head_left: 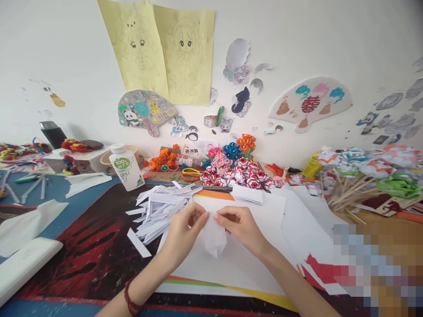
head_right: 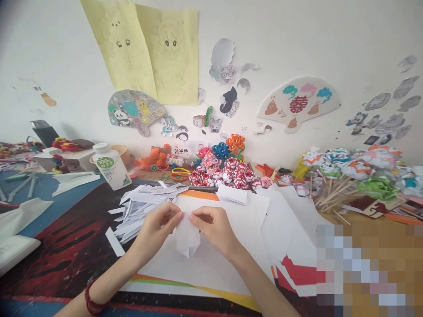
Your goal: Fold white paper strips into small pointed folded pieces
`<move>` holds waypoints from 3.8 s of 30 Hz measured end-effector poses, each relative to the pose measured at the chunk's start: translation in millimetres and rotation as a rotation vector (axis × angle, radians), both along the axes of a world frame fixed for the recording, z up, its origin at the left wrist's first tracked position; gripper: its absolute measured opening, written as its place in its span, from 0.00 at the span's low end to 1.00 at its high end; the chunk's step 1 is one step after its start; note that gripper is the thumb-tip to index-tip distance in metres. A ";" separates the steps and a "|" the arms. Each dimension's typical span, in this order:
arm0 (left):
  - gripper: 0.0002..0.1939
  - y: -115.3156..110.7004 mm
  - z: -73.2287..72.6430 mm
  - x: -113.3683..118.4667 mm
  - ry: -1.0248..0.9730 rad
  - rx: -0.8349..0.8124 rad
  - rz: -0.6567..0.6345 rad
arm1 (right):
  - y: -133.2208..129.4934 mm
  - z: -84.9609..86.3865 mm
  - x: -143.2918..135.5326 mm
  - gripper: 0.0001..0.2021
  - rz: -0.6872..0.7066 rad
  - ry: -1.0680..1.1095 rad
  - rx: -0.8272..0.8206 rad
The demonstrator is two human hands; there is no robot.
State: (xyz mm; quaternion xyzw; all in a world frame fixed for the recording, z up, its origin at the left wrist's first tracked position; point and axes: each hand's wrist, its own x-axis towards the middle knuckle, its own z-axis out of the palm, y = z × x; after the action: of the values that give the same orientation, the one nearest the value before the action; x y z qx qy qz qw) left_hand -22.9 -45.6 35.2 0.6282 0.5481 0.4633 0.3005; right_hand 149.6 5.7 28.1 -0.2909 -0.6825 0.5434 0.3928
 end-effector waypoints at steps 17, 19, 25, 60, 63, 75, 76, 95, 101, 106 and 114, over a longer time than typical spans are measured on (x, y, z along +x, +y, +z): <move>0.13 4.3 6.3 -14.2 0.491 -0.101 -0.231 | 13.0 -8.2 9.2 0.12 0.093 -0.254 -0.045; 0.11 3.4 9.9 -18.0 0.494 -0.158 -0.247 | 16.3 -10.5 10.4 0.13 0.074 -0.231 -0.104; 0.12 5.3 9.5 -30.0 0.582 -0.154 -0.259 | 26.5 -16.3 15.9 0.18 -0.004 -0.156 -0.204; 0.07 17.0 -22.3 -18.6 0.755 0.059 -0.148 | 27.0 -27.1 19.1 0.08 -0.052 -0.687 0.218; 0.08 17.4 -23.4 -18.2 0.723 0.042 -0.134 | 28.7 -28.2 19.0 0.06 -0.060 -0.675 0.214; 0.07 19.3 -31.6 -15.9 0.660 0.055 -0.127 | 31.7 -27.4 19.5 0.06 -0.045 -0.726 0.235; 0.08 19.5 -31.8 -16.4 0.663 0.060 -0.135 | 31.9 -26.1 19.6 0.07 -0.034 -0.737 0.234; 0.14 14.8 -21.2 -16.2 0.875 0.129 -0.251 | 11.1 -30.2 23.5 0.13 -0.058 -0.609 0.491; 0.08 9.8 -25.9 -15.3 0.992 0.170 -0.255 | 8.9 -33.3 23.6 0.12 -0.036 -0.696 0.765; 0.06 9.5 -27.0 -14.4 1.050 0.213 -0.299 | 7.7 -36.9 24.1 0.14 -0.060 -0.781 0.951; 0.06 6.7 -27.2 -14.0 1.168 0.268 -0.329 | 6.2 -35.8 23.6 0.11 -0.053 -0.787 0.987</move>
State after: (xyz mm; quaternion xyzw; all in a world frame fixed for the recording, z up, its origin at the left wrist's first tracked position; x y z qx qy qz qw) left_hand -36.9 -39.0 8.0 0.8866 0.4549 0.0554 -0.0632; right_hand 173.2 11.9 -7.7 -0.2703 -0.9387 0.0070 0.2137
